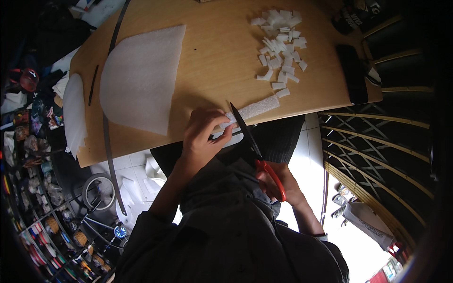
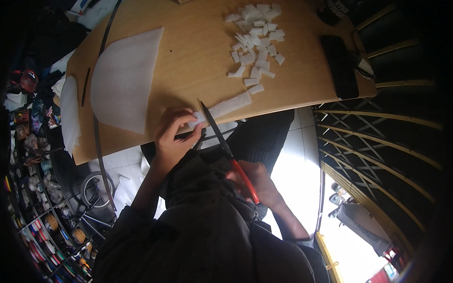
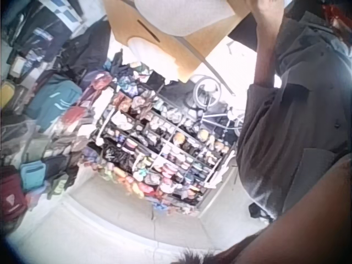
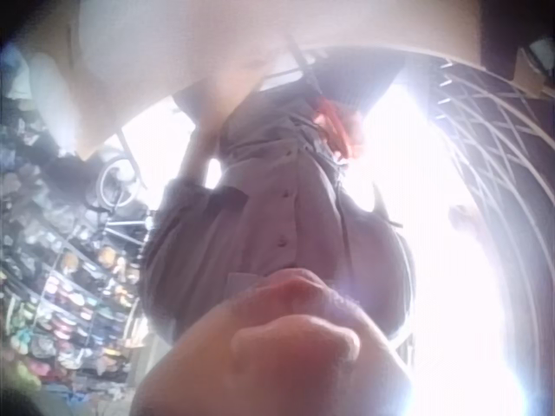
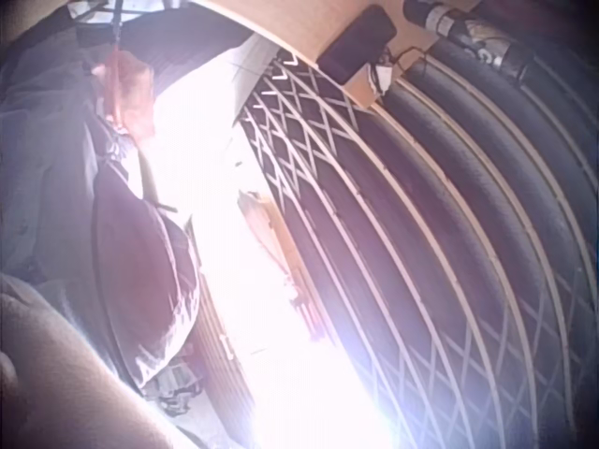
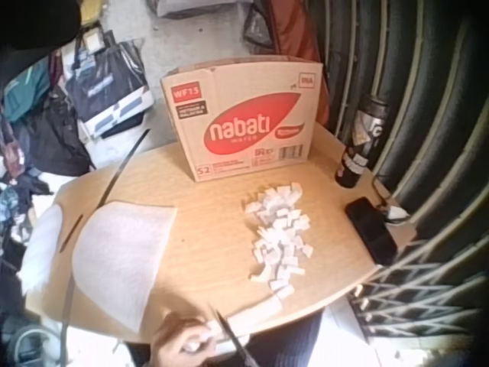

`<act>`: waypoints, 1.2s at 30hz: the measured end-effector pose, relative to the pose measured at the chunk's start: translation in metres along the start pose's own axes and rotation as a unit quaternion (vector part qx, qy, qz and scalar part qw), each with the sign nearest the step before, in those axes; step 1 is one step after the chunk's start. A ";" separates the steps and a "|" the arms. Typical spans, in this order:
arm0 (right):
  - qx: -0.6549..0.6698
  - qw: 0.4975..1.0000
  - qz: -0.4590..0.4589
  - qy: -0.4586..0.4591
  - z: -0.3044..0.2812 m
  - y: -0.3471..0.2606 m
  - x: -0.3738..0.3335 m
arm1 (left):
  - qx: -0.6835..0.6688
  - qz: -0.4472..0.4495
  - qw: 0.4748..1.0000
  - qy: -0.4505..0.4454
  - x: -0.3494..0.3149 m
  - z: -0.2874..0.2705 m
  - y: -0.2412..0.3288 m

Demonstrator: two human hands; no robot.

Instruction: The person uses a pair of red-handled scissors to cut small rectangular strips from a white foam sheet on a wooden table, adding them to a pile of already cut pieces.

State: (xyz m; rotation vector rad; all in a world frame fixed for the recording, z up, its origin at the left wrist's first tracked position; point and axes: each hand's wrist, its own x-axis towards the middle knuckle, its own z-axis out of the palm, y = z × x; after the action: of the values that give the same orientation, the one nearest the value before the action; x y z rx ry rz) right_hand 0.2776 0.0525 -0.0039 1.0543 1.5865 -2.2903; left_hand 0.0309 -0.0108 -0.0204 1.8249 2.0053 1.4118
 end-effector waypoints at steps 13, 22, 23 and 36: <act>-0.037 0.994 -0.100 -0.015 -0.015 0.043 -0.039 | -0.018 0.047 0.999 0.006 0.017 0.018 0.006; -0.077 0.991 -0.106 -0.014 -0.015 0.051 -0.047 | 0.015 0.055 0.997 -0.045 0.017 0.027 -0.003; -0.057 0.994 -0.091 -0.005 -0.013 0.047 -0.047 | 0.012 0.053 0.998 -0.043 0.017 0.027 -0.003; -0.048 0.997 -0.045 0.036 -0.005 0.018 -0.026 | -0.041 -0.019 0.999 -0.006 0.005 0.030 -0.005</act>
State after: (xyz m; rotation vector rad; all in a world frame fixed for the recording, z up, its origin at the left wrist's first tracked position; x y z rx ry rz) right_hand 0.3082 0.0427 -0.0017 1.0734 1.7869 -2.2306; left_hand 0.0439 0.0111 -0.0381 1.7484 1.9365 1.4445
